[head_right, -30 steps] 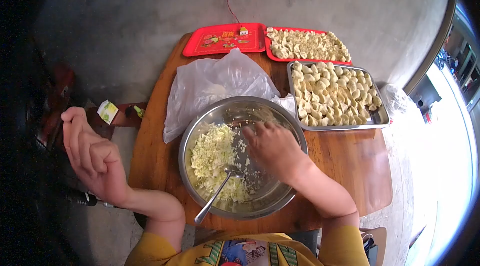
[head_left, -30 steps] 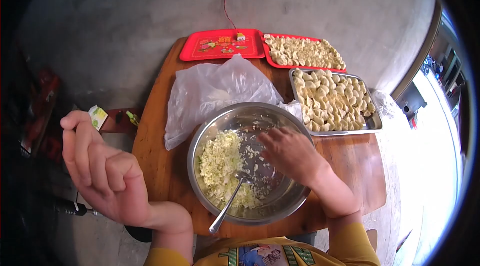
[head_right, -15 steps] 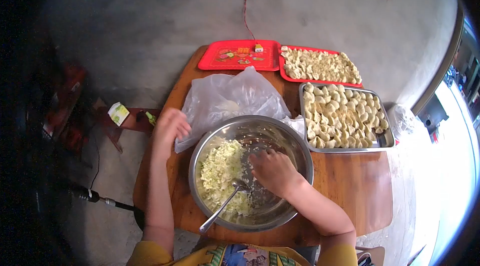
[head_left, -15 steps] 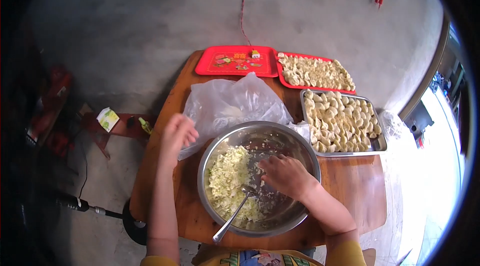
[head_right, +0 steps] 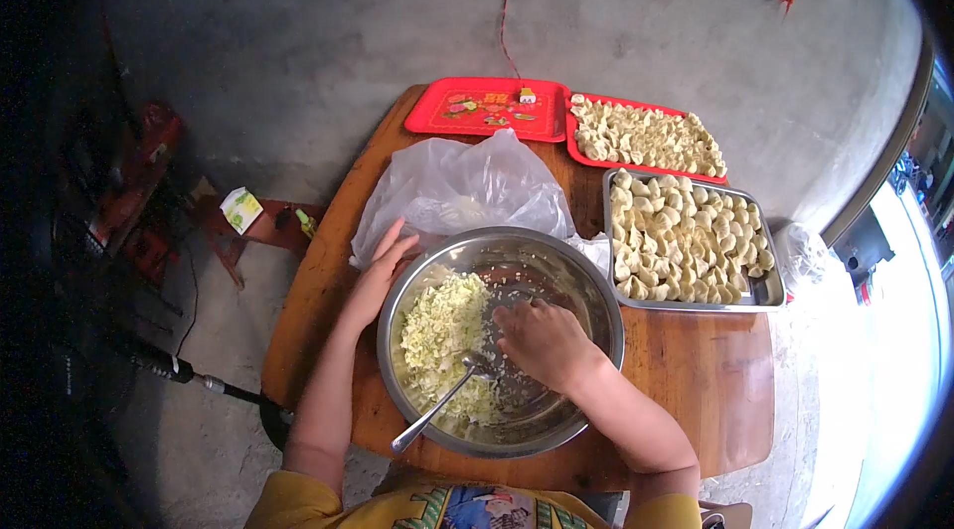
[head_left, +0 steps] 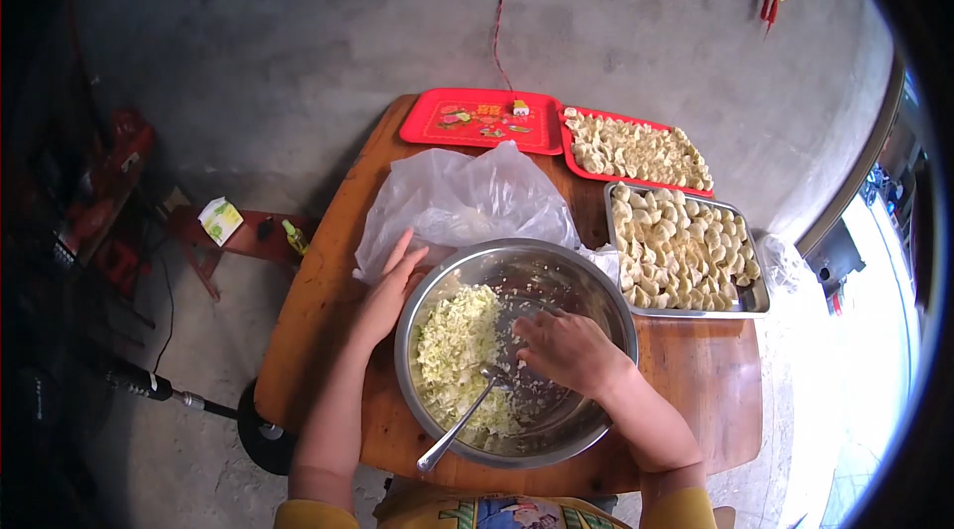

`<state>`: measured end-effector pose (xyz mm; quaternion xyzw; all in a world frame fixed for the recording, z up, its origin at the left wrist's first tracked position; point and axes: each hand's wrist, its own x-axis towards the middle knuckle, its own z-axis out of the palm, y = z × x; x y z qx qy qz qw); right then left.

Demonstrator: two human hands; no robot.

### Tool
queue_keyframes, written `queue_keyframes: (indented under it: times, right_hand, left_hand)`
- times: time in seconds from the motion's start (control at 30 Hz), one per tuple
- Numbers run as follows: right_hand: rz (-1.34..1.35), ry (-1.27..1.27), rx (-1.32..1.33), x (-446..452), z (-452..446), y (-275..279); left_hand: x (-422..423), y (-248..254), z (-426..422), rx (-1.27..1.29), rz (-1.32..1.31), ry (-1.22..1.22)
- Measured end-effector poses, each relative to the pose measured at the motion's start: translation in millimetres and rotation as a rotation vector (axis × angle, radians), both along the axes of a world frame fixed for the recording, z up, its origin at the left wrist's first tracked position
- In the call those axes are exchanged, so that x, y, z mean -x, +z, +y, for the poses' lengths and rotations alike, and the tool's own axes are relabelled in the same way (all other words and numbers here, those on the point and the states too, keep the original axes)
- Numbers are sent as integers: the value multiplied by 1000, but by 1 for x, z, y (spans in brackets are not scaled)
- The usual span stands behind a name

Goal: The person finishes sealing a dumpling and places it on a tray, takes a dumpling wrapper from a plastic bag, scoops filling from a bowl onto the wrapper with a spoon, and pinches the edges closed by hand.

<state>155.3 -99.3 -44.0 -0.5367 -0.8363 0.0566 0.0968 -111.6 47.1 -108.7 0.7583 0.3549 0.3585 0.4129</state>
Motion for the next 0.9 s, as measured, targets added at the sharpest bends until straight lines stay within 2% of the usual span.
queue_keyframes:
  times: [0.03,0.1,0.13,0.23,0.3,0.37,0.47,0.53,0.6,0.9]
  right_hand:
    - [-8,-1,7,0,1,1]
    - [-13,-2,13,1,1,2]
    - [1,-1,32,1,1,3]
    - [-3,-7,28,0,0,2]
    - [-18,-14,8,-1,0,1]
    - [-11,-19,32,-1,0,2]
    - [0,-27,83,1,0,6]
    - [0,-17,75,0,0,4]
    - [7,-8,70,0,1,3]
    - [-17,-38,114,0,2,2]
  left_hand:
    - [-2,-4,5,-1,3,2]
    - [-13,-4,17,-452,142,126]
    - [-19,6,21,-524,258,220]
    - [-29,18,41,-489,258,261]
    - [-37,22,52,-557,237,282]
    - [-45,21,66,-378,139,182]
    - [-56,25,71,-186,335,163]
    - [-61,11,81,-204,366,135]
    - [-63,-11,84,-418,374,251]
    - [-66,-40,100,-358,403,127]
